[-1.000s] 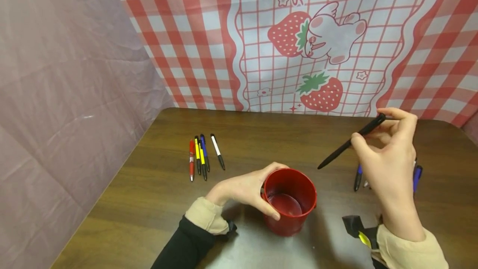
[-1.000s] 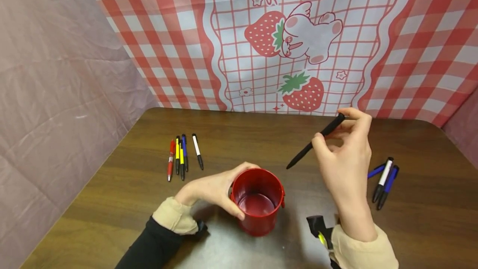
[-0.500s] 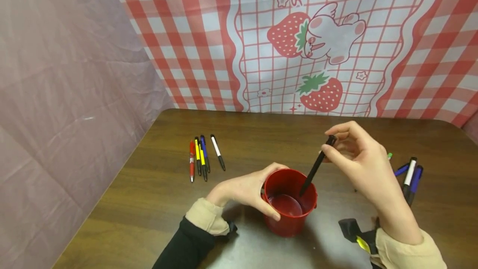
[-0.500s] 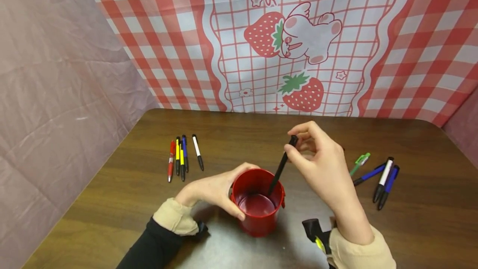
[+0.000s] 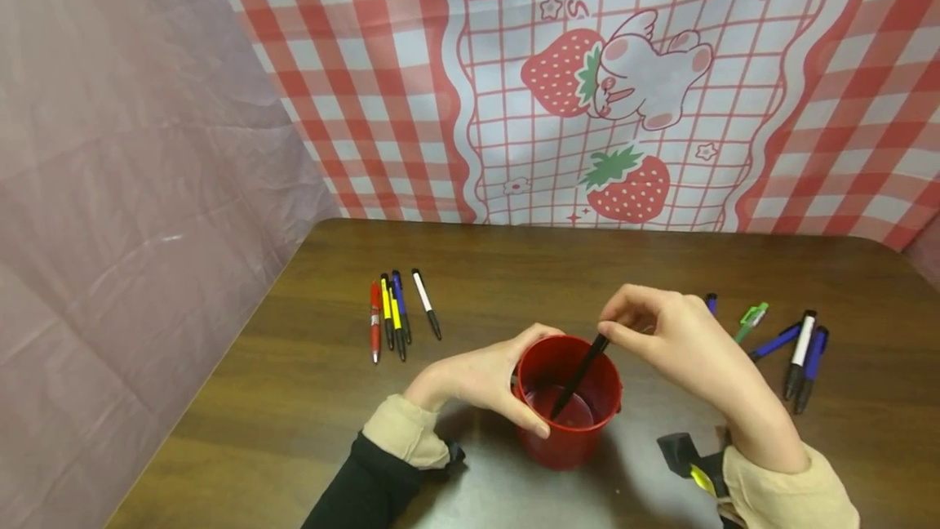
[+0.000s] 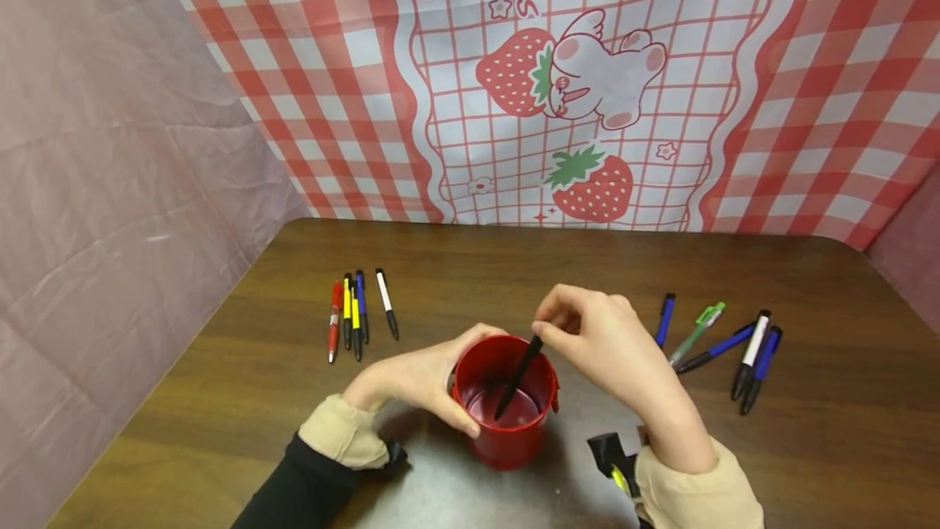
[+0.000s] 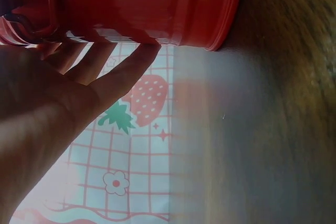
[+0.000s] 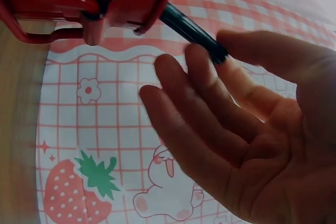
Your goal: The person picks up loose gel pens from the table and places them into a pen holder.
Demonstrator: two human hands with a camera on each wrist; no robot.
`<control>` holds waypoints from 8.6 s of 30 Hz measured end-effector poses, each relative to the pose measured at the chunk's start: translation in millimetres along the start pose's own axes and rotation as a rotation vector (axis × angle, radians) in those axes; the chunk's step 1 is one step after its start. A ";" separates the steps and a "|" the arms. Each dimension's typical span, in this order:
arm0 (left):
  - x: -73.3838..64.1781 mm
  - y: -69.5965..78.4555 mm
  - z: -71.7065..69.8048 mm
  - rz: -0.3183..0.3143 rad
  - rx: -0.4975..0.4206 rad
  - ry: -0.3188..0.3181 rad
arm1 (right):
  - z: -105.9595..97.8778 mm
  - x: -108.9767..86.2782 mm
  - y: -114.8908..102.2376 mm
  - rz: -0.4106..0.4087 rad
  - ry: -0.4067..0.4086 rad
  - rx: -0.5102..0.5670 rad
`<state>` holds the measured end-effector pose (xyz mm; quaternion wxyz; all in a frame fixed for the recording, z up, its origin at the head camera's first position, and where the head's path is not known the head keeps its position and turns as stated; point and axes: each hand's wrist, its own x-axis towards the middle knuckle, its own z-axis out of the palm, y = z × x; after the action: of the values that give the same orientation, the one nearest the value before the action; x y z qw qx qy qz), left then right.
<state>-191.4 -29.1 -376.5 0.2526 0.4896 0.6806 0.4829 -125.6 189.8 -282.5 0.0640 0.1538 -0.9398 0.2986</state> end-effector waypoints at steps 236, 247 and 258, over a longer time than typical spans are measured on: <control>-4.6 26.5 1.0 -0.104 -0.094 0.005 | -4.0 -12.2 -16.3 0.090 0.182 -0.005; -4.0 25.8 1.1 -0.096 -0.089 0.001 | -2.6 -7.0 -10.9 0.162 -0.030 -0.045; -3.9 25.8 0.7 -0.104 -0.080 -0.010 | 3.8 -1.1 -3.1 0.156 -0.091 -0.115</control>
<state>-178.4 -31.0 -353.9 0.3002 0.4457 0.6838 0.4936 -123.7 185.6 -284.1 0.0067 0.0896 -0.9664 0.2409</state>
